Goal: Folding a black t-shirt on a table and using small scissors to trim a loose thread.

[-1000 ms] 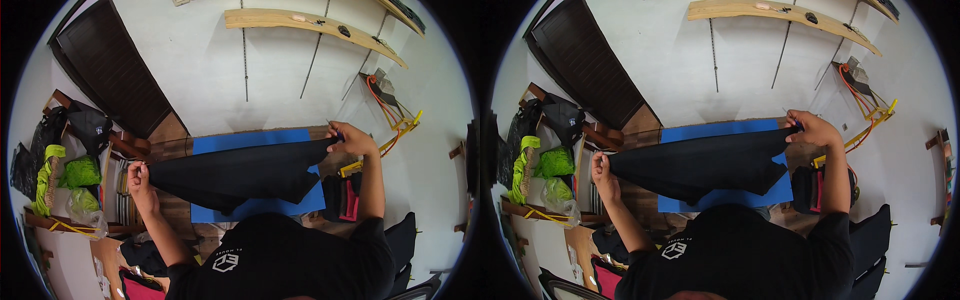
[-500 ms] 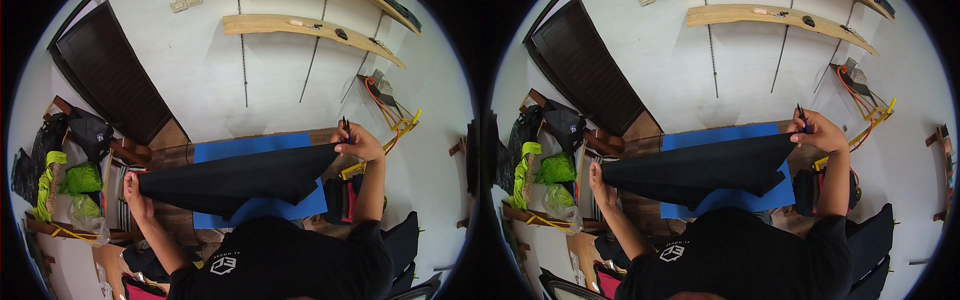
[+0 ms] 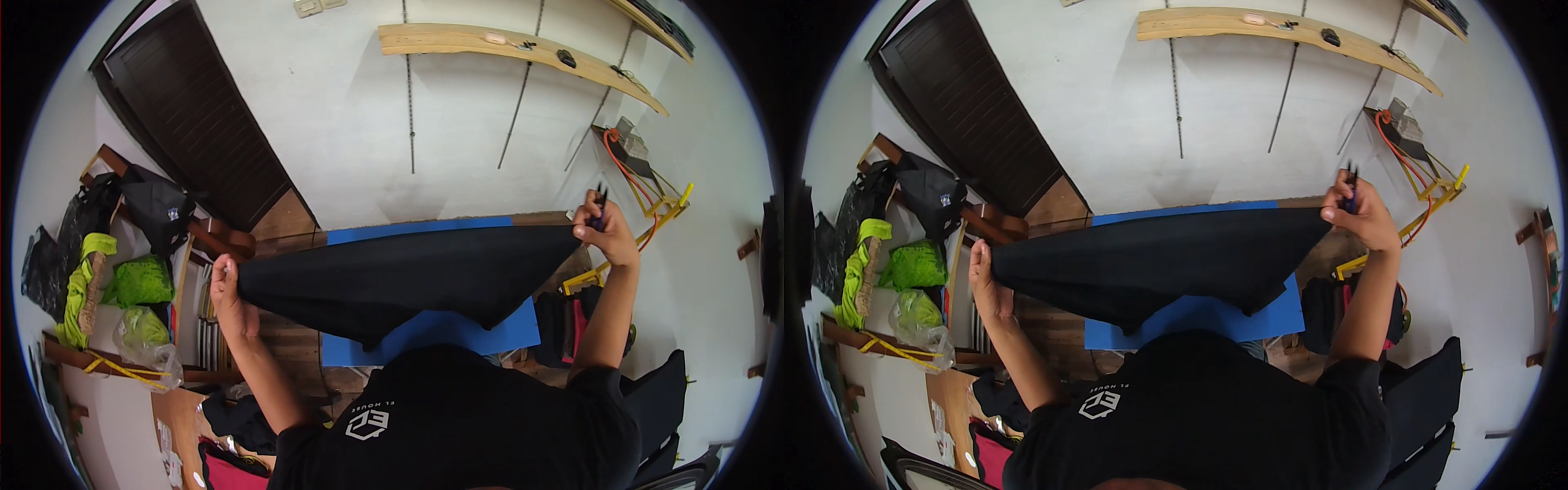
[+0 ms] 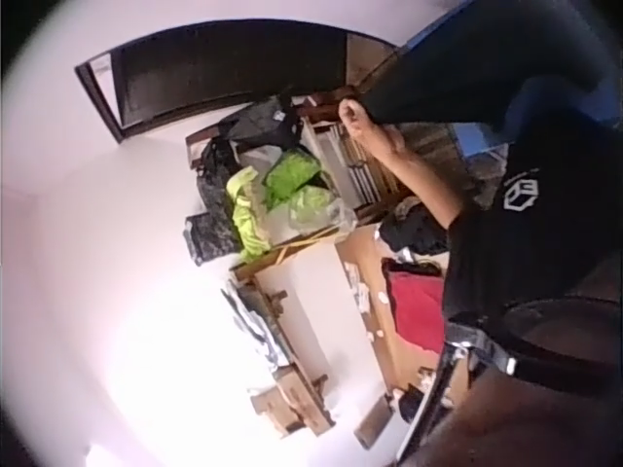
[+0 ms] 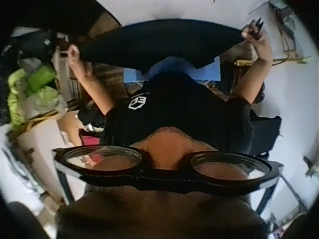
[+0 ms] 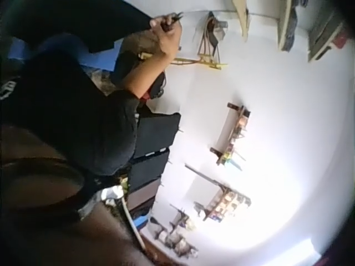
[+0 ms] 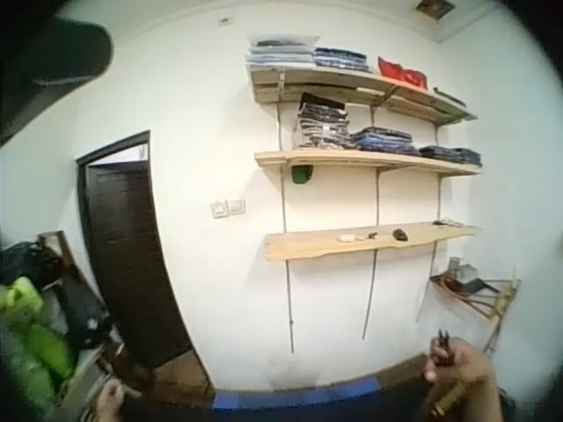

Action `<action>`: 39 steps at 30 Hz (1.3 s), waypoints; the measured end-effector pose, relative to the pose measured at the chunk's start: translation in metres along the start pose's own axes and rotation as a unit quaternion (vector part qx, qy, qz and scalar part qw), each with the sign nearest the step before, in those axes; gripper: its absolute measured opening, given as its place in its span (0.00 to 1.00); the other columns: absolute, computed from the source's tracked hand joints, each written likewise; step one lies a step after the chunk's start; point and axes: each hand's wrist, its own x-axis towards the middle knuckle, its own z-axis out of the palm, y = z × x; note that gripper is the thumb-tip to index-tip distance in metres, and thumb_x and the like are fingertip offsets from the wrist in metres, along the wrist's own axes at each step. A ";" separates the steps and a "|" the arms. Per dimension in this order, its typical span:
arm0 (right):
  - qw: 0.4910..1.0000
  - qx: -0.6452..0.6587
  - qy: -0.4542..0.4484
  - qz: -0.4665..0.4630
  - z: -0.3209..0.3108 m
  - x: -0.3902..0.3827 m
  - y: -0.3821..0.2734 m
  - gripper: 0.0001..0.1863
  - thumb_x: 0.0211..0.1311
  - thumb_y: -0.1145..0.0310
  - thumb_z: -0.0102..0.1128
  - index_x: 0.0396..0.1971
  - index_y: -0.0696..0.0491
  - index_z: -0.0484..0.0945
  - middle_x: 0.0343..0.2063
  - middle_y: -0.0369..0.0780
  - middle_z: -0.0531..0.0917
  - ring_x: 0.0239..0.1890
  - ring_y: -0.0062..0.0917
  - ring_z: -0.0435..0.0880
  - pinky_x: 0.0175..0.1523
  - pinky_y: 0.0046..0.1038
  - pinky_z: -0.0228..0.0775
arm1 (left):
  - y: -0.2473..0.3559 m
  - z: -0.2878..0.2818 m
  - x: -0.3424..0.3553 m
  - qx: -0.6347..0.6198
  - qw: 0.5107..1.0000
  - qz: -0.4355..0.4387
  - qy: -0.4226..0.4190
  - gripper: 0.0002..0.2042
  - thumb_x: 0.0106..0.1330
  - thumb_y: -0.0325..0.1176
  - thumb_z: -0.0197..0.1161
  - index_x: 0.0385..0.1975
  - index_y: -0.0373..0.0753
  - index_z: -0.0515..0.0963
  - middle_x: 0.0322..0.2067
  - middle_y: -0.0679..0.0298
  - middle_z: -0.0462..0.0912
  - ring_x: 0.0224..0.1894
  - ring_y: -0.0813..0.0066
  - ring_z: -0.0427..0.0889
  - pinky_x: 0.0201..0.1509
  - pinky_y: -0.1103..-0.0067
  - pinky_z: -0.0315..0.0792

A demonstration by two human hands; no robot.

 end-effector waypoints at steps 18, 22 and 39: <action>0.939 0.036 0.331 -0.088 -0.039 -0.020 0.030 0.16 0.78 0.67 0.65 0.38 0.44 0.63 0.41 0.40 0.84 0.14 0.12 0.68 0.21 0.16 0.56 | 0.038 0.077 -0.037 0.231 0.959 0.047 -0.157 0.12 0.79 0.30 0.65 0.57 0.34 0.82 0.25 0.83 0.72 0.29 0.96 0.64 0.35 0.90 0.55; 0.936 0.031 0.341 -0.086 -0.029 -0.018 0.023 0.15 0.78 0.66 0.65 0.38 0.44 0.63 0.40 0.40 0.84 0.17 0.16 0.76 0.22 0.17 0.62 | 0.039 0.080 -0.037 0.235 0.960 0.034 -0.145 0.12 0.78 0.30 0.66 0.56 0.32 0.84 0.26 0.81 0.76 0.31 0.95 0.66 0.37 0.91 0.57; 0.916 0.113 0.368 -0.118 -0.041 -0.008 0.071 0.12 0.80 0.68 0.63 0.40 0.46 0.66 0.46 0.41 0.84 0.36 0.25 0.87 0.39 0.25 0.78 | -0.017 0.106 -0.041 0.038 0.981 -0.042 -0.186 0.16 0.88 0.46 0.47 0.41 0.41 0.69 0.38 0.66 0.82 0.41 0.82 0.74 0.53 0.80 0.69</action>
